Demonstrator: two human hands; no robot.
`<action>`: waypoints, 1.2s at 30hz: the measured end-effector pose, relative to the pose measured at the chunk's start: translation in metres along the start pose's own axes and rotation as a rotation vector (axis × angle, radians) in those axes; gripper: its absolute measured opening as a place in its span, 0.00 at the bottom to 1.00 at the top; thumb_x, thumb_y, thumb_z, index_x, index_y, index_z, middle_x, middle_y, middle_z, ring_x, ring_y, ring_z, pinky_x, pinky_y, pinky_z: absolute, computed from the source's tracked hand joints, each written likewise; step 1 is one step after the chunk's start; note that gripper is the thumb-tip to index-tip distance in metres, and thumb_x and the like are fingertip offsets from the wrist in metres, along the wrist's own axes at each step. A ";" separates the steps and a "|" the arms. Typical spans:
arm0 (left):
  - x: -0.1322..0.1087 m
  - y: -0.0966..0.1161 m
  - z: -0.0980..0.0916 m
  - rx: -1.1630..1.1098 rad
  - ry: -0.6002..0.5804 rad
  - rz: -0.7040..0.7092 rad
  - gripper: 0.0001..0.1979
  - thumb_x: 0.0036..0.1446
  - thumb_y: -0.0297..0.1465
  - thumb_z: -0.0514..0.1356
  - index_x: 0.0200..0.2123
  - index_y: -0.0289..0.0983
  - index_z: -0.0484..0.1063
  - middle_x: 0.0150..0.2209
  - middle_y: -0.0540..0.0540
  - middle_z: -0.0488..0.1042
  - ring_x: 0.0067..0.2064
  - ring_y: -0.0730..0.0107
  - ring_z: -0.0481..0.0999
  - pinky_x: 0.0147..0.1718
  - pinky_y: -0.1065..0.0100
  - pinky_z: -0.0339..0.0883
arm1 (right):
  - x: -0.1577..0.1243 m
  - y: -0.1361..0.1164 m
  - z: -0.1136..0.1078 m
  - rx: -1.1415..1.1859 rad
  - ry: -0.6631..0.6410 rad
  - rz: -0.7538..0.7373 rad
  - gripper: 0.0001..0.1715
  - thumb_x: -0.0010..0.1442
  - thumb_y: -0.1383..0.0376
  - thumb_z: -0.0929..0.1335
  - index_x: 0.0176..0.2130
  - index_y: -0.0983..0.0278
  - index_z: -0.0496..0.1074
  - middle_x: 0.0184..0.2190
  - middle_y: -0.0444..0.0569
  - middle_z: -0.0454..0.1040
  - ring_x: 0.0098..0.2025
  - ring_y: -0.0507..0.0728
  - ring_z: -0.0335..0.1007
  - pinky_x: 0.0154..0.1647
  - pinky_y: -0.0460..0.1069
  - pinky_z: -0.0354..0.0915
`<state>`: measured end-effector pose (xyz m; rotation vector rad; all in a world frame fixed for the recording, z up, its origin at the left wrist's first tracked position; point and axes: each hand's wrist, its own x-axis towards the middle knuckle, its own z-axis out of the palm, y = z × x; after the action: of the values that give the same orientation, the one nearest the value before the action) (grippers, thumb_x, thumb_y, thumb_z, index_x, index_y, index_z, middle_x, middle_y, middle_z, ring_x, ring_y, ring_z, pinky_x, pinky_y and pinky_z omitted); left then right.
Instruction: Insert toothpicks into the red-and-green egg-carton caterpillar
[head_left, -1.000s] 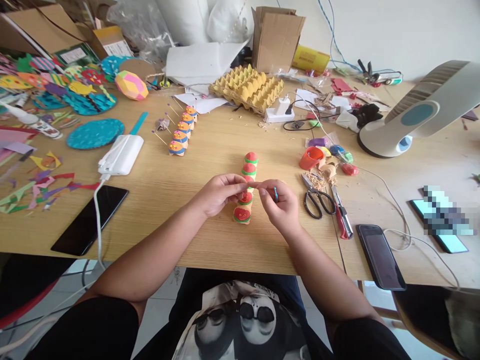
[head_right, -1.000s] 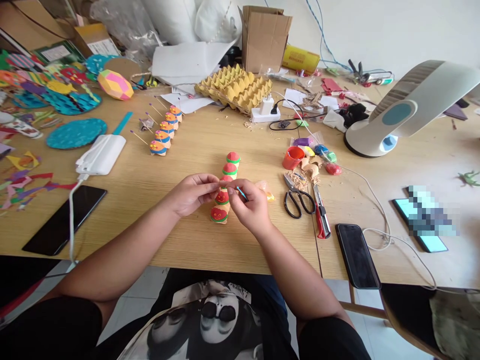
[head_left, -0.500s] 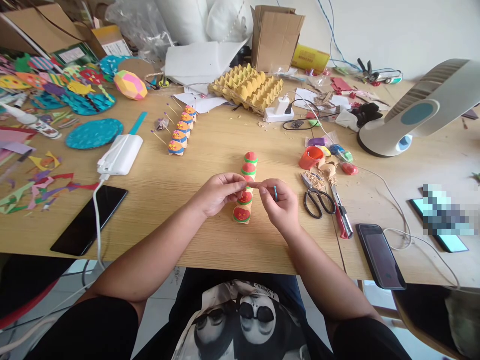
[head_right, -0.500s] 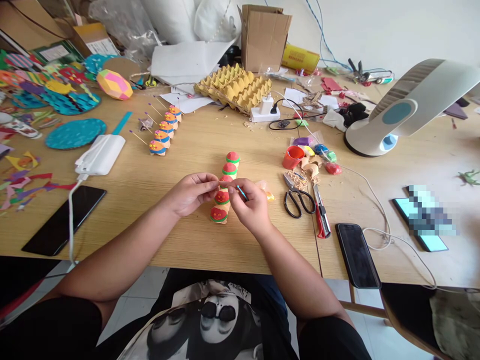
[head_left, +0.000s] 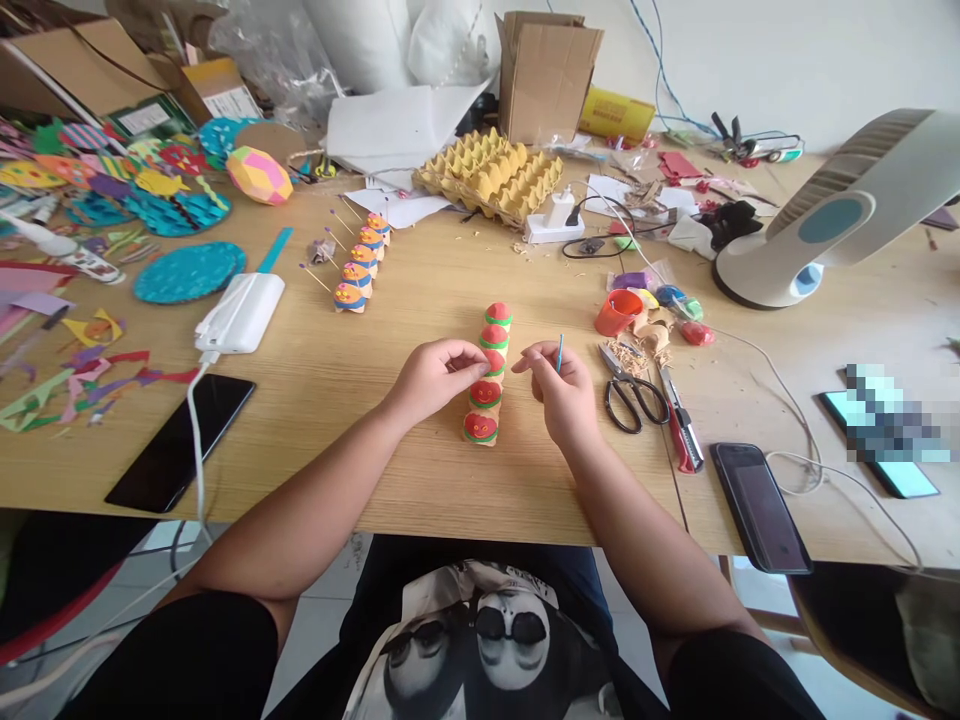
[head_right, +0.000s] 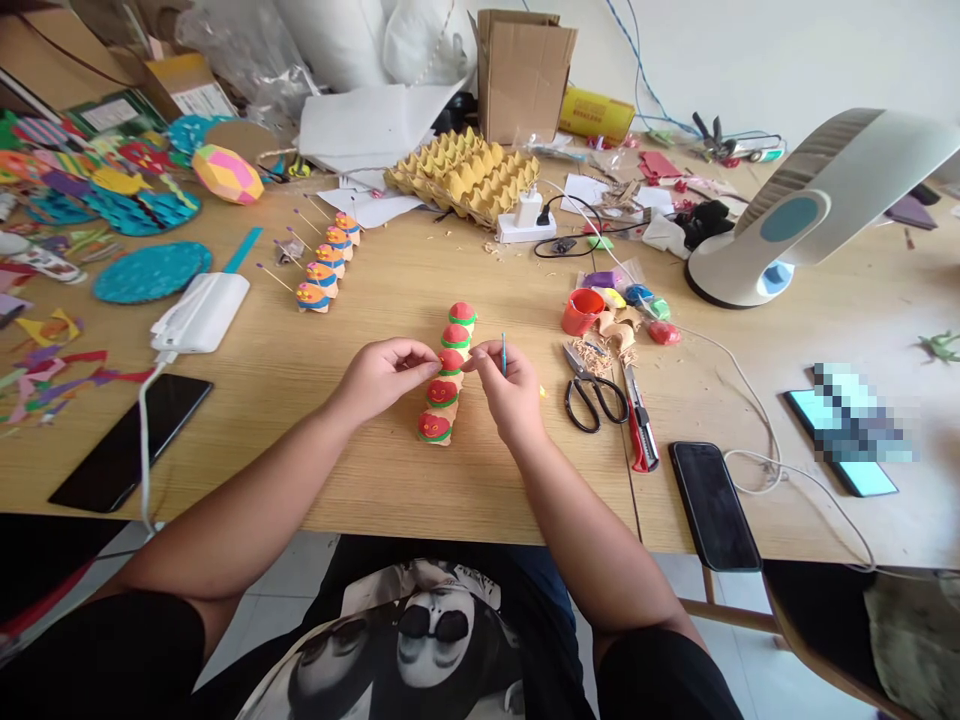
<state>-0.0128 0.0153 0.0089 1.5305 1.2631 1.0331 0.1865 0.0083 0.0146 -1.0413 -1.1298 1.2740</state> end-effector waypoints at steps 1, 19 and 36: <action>0.002 -0.002 0.000 0.057 0.006 0.029 0.16 0.58 0.45 0.68 0.37 0.38 0.81 0.37 0.46 0.81 0.35 0.70 0.75 0.37 0.69 0.67 | 0.002 0.002 0.000 0.029 0.012 0.026 0.15 0.61 0.53 0.72 0.34 0.62 0.71 0.28 0.44 0.77 0.20 0.47 0.50 0.22 0.47 0.50; 0.010 -0.006 0.004 0.527 0.016 0.268 0.10 0.64 0.39 0.61 0.37 0.41 0.81 0.34 0.48 0.75 0.31 0.70 0.70 0.33 0.67 0.61 | -0.002 -0.006 0.003 0.125 -0.020 0.096 0.17 0.58 0.51 0.73 0.34 0.60 0.70 0.24 0.39 0.69 0.19 0.47 0.46 0.20 0.47 0.46; 0.011 -0.010 0.008 0.421 0.100 0.219 0.08 0.61 0.37 0.63 0.37 0.40 0.80 0.38 0.46 0.80 0.36 0.68 0.75 0.39 0.68 0.67 | -0.003 -0.008 0.004 0.091 0.002 0.093 0.14 0.59 0.53 0.72 0.34 0.60 0.70 0.24 0.39 0.67 0.20 0.47 0.49 0.20 0.47 0.49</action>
<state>-0.0058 0.0260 -0.0020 1.9935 1.4738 1.0342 0.1843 0.0047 0.0227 -1.0365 -1.0218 1.3847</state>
